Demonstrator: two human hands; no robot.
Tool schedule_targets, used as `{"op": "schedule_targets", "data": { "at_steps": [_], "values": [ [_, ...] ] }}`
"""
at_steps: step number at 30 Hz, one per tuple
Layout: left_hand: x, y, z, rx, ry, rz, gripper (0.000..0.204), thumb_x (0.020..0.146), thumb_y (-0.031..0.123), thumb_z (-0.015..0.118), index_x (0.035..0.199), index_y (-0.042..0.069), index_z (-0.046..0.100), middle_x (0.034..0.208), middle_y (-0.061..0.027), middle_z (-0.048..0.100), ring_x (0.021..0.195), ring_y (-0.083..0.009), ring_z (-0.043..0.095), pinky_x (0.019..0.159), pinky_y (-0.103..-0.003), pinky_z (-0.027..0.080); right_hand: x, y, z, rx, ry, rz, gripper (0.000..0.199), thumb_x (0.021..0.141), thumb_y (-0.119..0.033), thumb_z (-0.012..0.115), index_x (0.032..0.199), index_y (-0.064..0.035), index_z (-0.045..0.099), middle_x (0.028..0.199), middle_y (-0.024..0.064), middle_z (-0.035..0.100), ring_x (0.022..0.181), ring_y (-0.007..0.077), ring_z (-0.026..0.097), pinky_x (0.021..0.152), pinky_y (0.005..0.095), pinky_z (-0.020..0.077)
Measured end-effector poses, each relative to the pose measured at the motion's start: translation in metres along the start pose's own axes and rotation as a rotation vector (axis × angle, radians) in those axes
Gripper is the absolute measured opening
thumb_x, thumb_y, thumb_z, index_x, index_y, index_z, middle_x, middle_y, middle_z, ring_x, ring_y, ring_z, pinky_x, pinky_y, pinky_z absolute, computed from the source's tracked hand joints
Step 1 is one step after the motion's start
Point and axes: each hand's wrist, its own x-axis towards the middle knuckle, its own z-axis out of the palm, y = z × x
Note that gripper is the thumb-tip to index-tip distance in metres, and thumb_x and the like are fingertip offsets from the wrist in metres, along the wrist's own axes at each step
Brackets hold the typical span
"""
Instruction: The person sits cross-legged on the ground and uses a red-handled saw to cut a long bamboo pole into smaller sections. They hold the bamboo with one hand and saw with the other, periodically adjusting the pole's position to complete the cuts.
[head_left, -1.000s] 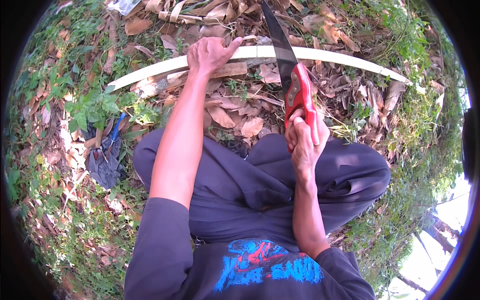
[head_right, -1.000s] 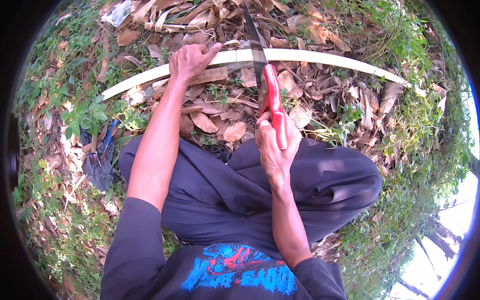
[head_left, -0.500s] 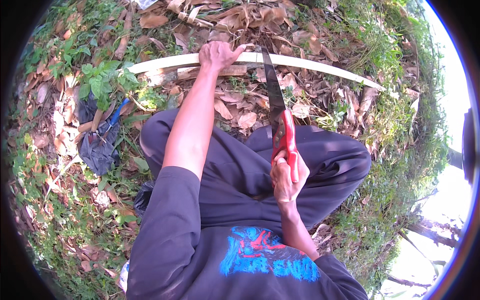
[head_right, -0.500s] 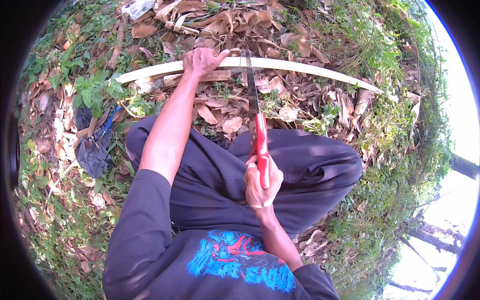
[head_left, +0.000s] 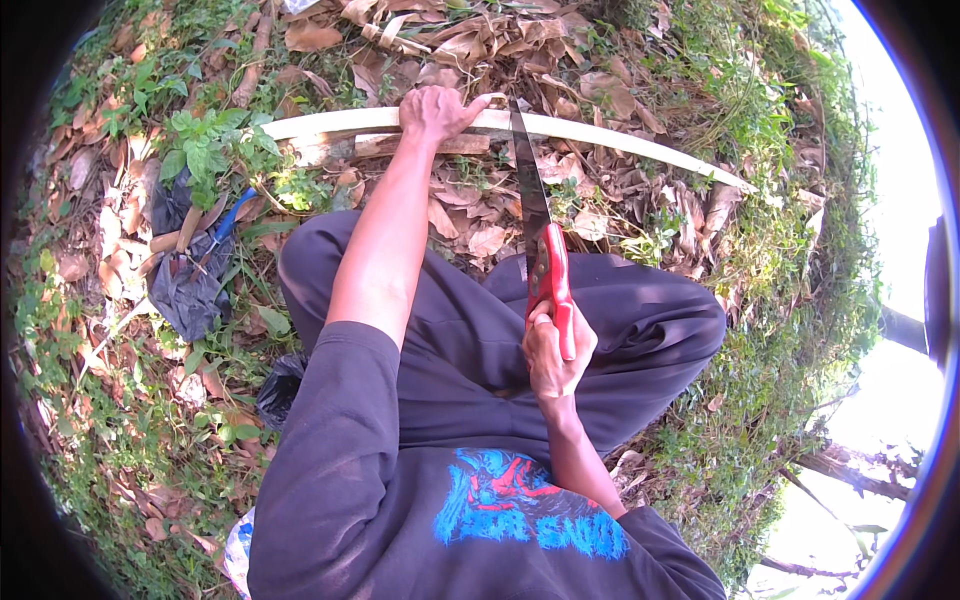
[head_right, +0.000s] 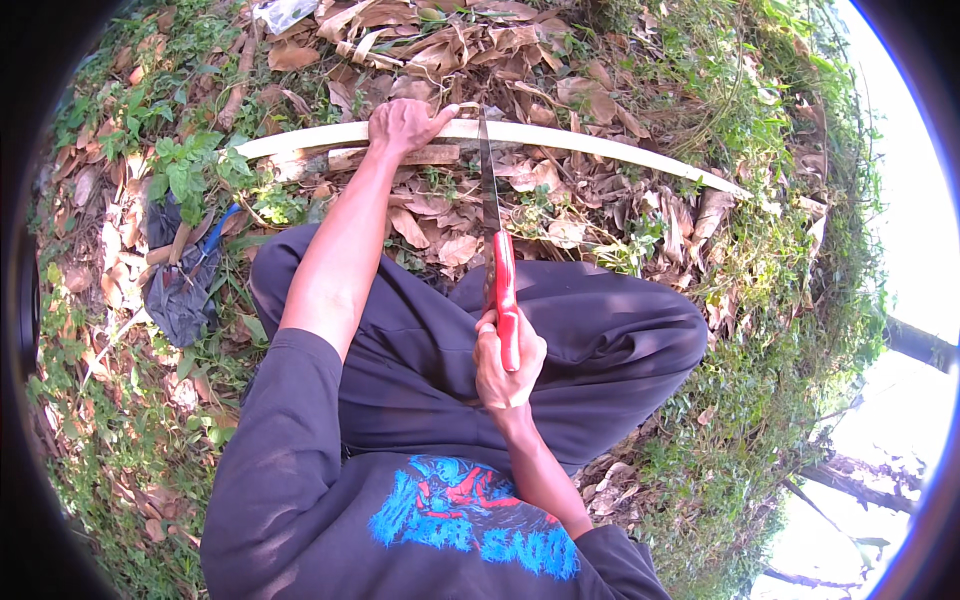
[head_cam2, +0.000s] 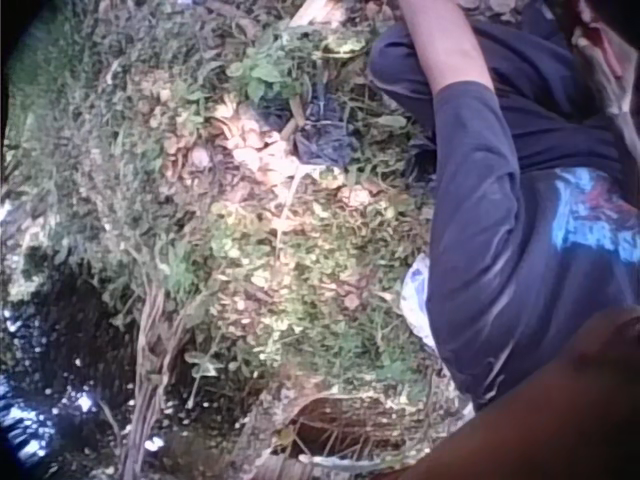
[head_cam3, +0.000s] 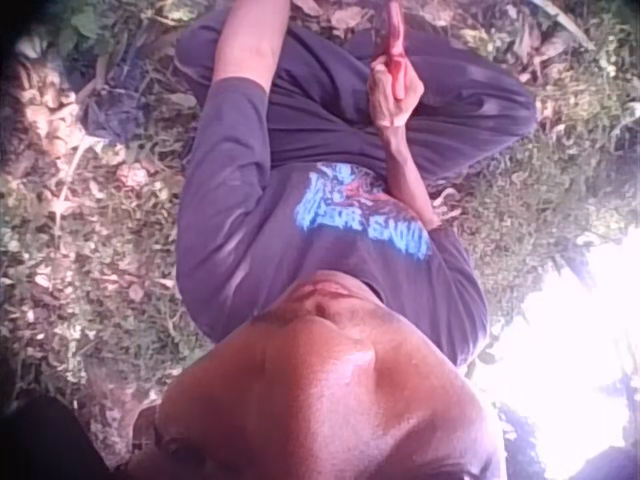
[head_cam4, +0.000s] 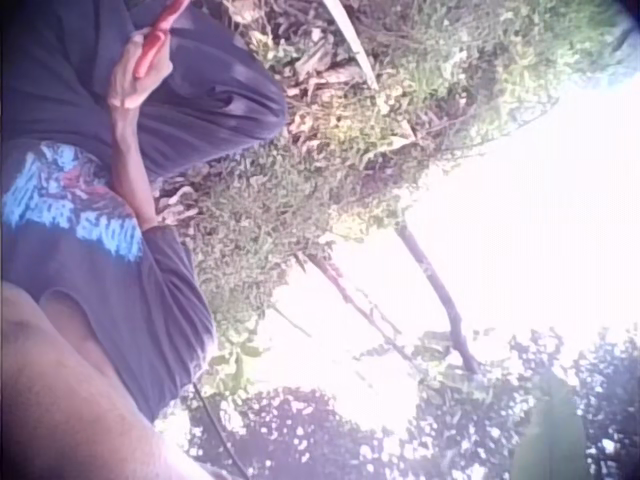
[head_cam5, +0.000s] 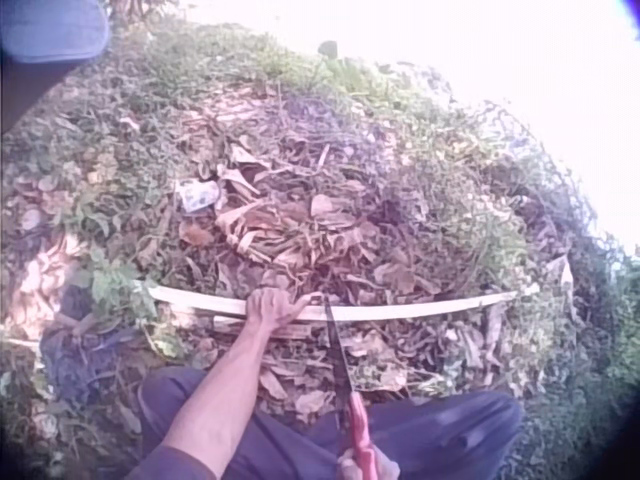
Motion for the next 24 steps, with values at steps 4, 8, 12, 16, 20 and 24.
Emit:
{"op": "schedule_targets", "data": {
  "at_steps": [4,8,12,16,20,24],
  "values": [
    [-0.004,0.002,0.001,0.028,0.026,0.01,0.069,0.093,0.069,0.039,0.07,0.012,0.071,0.072,-0.0093,0.071,0.061,-0.0157,0.065,0.057,-0.037,0.051,0.03,-0.006,0.009,0.129,-0.049,-0.005,0.013,0.093,-0.003,0.053,0.082,0.0009,0.058,0.063,-0.0048,0.051,0.049,0.0012,0.042,0.046,0.0192,0.0318],
    [-0.002,0.003,-0.004,-0.051,-0.01,-0.021,0.061,0.094,0.06,0.045,0.076,0.01,0.073,0.082,-0.0164,0.073,0.073,-0.0255,0.07,0.067,-0.041,0.055,0.063,-0.001,0.019,-0.099,-0.037,-0.077,0.016,0.094,-0.007,0.059,0.08,0.0011,0.058,0.062,-0.0029,0.049,0.054,0.0051,0.039,0.05,0.0255,0.034],
    [0.001,0.006,-0.012,-0.107,-0.029,-0.035,0.051,0.092,0.052,0.047,0.077,0.01,0.072,0.084,-0.0185,0.073,0.076,-0.0299,0.071,0.068,-0.044,0.056,0.047,0.016,0.023,-0.115,0.05,-0.085,0.025,0.097,-0.012,0.062,0.076,0.0009,0.056,0.059,-0.0037,0.045,0.055,0.0045,0.036,0.049,0.0266,0.0316],
    [0.001,0.002,0.0,-0.107,-0.016,-0.047,0.047,0.09,0.047,0.047,0.074,0.01,0.07,0.078,-0.0168,0.071,0.07,-0.0294,0.07,0.064,-0.045,0.055,0.046,0.005,0.033,-0.089,0.07,-0.028,0.026,0.097,-0.011,0.061,0.075,0.0002,0.055,0.059,-0.0038,0.044,0.056,0.0037,0.036,0.049,0.0263,0.0308],
    [0.003,-0.002,0.011,-0.089,0.039,-0.032,0.046,0.089,0.046,0.047,0.069,0.011,0.068,0.07,-0.0156,0.069,0.063,-0.0267,0.068,0.06,-0.044,0.053,0.057,0.01,0.042,-0.11,0.044,-0.111,0.026,0.097,-0.011,0.06,0.074,0.0002,0.055,0.057,-0.0038,0.043,0.054,0.0039,0.036,0.048,0.0271,0.0308],
    [-0.001,0.003,0.015,-0.078,0.211,0.011,0.041,0.085,0.037,0.043,0.058,0.015,0.064,0.059,-0.0088,0.065,0.048,-0.0166,0.058,0.046,-0.035,0.045,0.106,-0.002,0.06,-0.232,0.046,-0.204,0.033,0.095,-0.012,0.061,0.067,-0.001,0.048,0.053,0.002,0.044,0.049,0.0085,0.036,0.047,0.0316,0.0328]
  ]
}}
